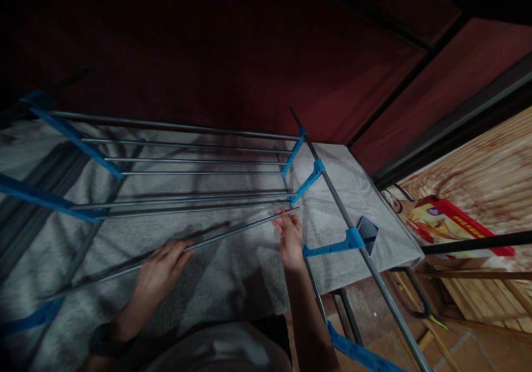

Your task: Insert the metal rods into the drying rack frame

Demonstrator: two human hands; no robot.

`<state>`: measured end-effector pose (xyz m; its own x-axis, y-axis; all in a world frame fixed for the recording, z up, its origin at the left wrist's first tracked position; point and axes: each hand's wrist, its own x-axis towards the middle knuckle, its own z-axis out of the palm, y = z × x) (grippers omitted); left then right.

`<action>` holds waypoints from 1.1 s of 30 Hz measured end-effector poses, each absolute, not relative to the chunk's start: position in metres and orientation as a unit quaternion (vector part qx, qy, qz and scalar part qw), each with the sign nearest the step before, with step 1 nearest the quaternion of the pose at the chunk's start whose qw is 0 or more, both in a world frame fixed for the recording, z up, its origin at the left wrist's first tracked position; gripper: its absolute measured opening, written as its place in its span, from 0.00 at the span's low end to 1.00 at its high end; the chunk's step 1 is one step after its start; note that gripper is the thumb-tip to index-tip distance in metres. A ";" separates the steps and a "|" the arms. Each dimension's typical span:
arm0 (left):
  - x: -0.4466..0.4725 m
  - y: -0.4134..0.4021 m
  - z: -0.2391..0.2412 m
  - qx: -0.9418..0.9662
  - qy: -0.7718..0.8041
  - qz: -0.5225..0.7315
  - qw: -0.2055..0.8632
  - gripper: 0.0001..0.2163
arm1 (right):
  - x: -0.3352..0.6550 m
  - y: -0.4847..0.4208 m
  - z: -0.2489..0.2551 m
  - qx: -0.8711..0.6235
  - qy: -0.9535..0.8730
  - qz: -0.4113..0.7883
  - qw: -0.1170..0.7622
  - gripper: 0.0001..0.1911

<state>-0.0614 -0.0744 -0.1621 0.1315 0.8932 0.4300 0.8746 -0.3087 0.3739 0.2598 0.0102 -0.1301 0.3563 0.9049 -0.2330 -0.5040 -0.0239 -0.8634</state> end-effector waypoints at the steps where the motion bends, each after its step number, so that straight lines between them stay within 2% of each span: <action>1: -0.062 -0.074 -0.162 0.752 0.587 0.299 0.014 0.17 | 0.260 0.010 -0.130 -0.483 -0.203 0.529 0.668 0.18; 7: -0.064 -0.075 -0.164 0.750 0.591 0.298 0.016 0.17 | 0.261 0.011 -0.129 -0.476 -0.184 0.529 0.678 0.16; 18: -0.071 -0.079 -0.166 0.739 0.594 0.316 0.031 0.15 | 0.261 0.012 -0.130 -0.475 -0.187 0.520 0.685 0.19; 26: -0.073 -0.080 -0.161 0.748 0.592 0.297 0.041 0.15 | 0.267 0.010 -0.130 -0.468 -0.192 0.530 0.681 0.17; 30: -0.064 -0.084 -0.151 0.755 0.603 0.251 0.060 0.13 | 0.283 0.007 -0.154 -0.483 -0.194 0.526 0.672 0.14; 33: -0.054 -0.084 -0.149 0.768 0.601 0.212 0.053 0.15 | 0.299 0.008 -0.184 -0.513 -0.217 0.536 0.635 0.09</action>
<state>-0.0543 -0.0842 -0.1489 0.1861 0.9466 0.2631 0.9018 -0.2709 0.3366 0.2993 0.0075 -0.1837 0.3311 0.9026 -0.2750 -0.4585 -0.1008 -0.8829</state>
